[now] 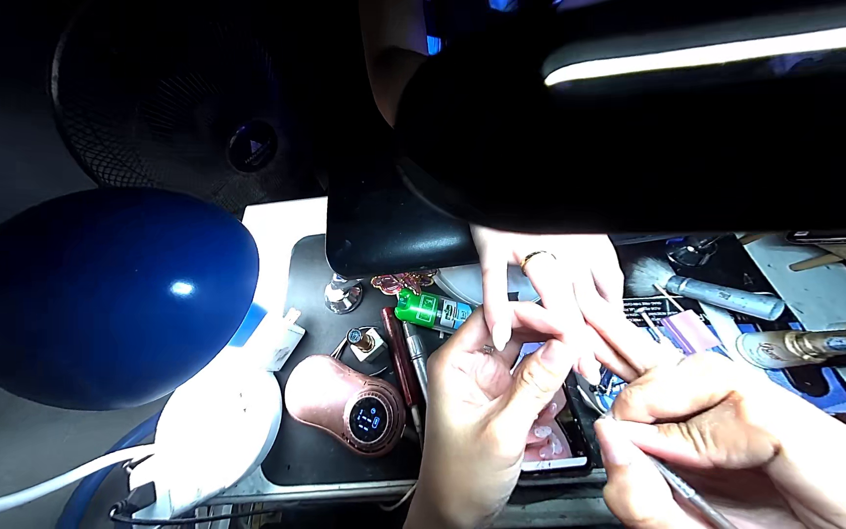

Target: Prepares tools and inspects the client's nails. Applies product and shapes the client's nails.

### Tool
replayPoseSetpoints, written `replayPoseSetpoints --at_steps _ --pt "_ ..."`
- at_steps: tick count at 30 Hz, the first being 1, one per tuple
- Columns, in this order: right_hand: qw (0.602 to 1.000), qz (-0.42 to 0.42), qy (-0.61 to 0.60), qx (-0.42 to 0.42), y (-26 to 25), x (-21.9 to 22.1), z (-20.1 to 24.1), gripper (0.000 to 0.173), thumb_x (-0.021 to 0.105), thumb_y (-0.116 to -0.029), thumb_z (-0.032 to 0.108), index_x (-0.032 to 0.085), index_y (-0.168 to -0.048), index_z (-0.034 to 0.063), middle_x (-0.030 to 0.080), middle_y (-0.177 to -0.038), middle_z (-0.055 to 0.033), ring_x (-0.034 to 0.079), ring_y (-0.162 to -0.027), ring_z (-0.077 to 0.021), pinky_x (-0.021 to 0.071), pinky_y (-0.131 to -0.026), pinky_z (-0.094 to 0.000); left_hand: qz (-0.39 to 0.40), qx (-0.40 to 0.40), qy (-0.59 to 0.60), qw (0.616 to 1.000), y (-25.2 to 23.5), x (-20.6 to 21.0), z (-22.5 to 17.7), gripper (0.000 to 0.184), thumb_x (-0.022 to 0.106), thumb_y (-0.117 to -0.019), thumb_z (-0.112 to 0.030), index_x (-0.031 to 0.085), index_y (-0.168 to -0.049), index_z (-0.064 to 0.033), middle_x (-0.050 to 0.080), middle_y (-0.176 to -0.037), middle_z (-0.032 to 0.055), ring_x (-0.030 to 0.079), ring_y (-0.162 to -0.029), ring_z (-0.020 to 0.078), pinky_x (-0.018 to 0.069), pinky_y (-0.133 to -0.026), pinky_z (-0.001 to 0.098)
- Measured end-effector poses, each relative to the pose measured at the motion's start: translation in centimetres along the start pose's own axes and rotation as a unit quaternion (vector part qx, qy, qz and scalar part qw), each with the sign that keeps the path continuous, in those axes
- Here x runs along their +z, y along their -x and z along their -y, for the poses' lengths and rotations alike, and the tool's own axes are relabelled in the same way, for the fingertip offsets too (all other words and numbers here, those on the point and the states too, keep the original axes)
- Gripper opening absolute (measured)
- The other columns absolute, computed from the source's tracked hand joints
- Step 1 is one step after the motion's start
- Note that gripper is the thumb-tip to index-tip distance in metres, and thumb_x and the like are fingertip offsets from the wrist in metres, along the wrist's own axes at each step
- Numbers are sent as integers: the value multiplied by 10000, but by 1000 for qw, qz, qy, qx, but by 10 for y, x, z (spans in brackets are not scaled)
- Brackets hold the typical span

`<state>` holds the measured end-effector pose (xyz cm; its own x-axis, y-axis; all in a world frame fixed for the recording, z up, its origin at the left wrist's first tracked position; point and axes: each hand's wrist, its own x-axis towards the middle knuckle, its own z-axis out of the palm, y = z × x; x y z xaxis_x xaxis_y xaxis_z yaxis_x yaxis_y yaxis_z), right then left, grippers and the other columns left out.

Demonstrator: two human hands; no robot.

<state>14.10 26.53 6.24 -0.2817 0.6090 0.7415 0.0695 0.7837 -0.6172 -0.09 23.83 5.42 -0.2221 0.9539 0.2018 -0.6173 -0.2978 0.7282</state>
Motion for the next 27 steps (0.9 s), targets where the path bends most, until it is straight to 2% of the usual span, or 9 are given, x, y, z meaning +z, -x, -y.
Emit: replayPoseSetpoints --at_steps 2,5,8,10,12,17,23,25,27 --pt "999 -8 -47 12 -4 -1 -1 164 707 -912 164 588 -814 111 653 -819 38 691 -882 -60 604 -995 -383 -1 -6 19 1000 1 0 0 185 601 -948 98 607 -1123 41 699 -1049 97 661 -820 57 562 -732 203" --pt "978 -27 -198 64 -10 -7 -3 51 725 -896 129 676 -881 129 737 -980 6 731 -1052 -180 600 -1032 -443 -3 -30 55 998 1 1 -3 194 603 -957 84 610 -1138 16 700 -1048 95 689 -884 90 583 -791 236" --pt "958 -47 -273 81 -16 -15 -8 87 754 -903 151 737 -988 144 752 -1018 16 736 -1038 -170 600 -1023 -406 5 -48 74 996 1 1 -4 211 591 -966 81 615 -1161 5 696 -1066 93 684 -894 88 582 -814 240" --pt "962 -31 -264 70 -19 -17 -10 112 751 -899 140 736 -1010 138 746 -1017 26 737 -1025 -160 608 -1017 -400 -1 -53 80 995 2 2 -3 207 598 -961 82 615 -1150 0 697 -1036 90 673 -821 76 576 -743 221" --pt "966 -15 -249 67 -18 -16 -10 151 759 -896 120 731 -1043 134 752 -1056 21 742 -1043 -170 621 -995 -393 0 -53 83 995 2 3 -3 213 602 -957 84 612 -1154 3 689 -1029 88 670 -811 80 583 -758 231" --pt "980 11 -191 58 -16 -18 -10 117 754 -884 128 725 -998 132 747 -1027 48 728 -1040 -128 614 -1001 -373 5 -40 51 998 0 2 1 180 611 -962 65 612 -1134 15 691 -1042 100 656 -792 63 564 -699 208" --pt "993 9 -110 34 -12 -20 -11 73 745 -893 172 713 -956 157 741 -1015 82 723 -1026 -82 624 -966 -318 1 15 13 1000 -3 7 7 200 623 -916 130 616 -1106 68 708 -1056 116 702 -988 143 590 -892 305" --pt "996 -3 -86 28 -10 -18 -12 49 739 -882 175 698 -908 166 719 -939 104 715 -962 -51 624 -956 -307 -7 20 14 1000 -3 8 7 217 630 -901 145 621 -1108 80 717 -1059 123 708 -997 145 589 -905 305" --pt "996 -12 -86 24 -9 -17 -13 55 745 -879 146 695 -902 145 749 -956 68 733 -980 -93 630 -947 -324 -12 22 12 1000 -3 9 7 218 631 -889 160 622 -1095 92 719 -1049 132 715 -974 149 597 -892 304"
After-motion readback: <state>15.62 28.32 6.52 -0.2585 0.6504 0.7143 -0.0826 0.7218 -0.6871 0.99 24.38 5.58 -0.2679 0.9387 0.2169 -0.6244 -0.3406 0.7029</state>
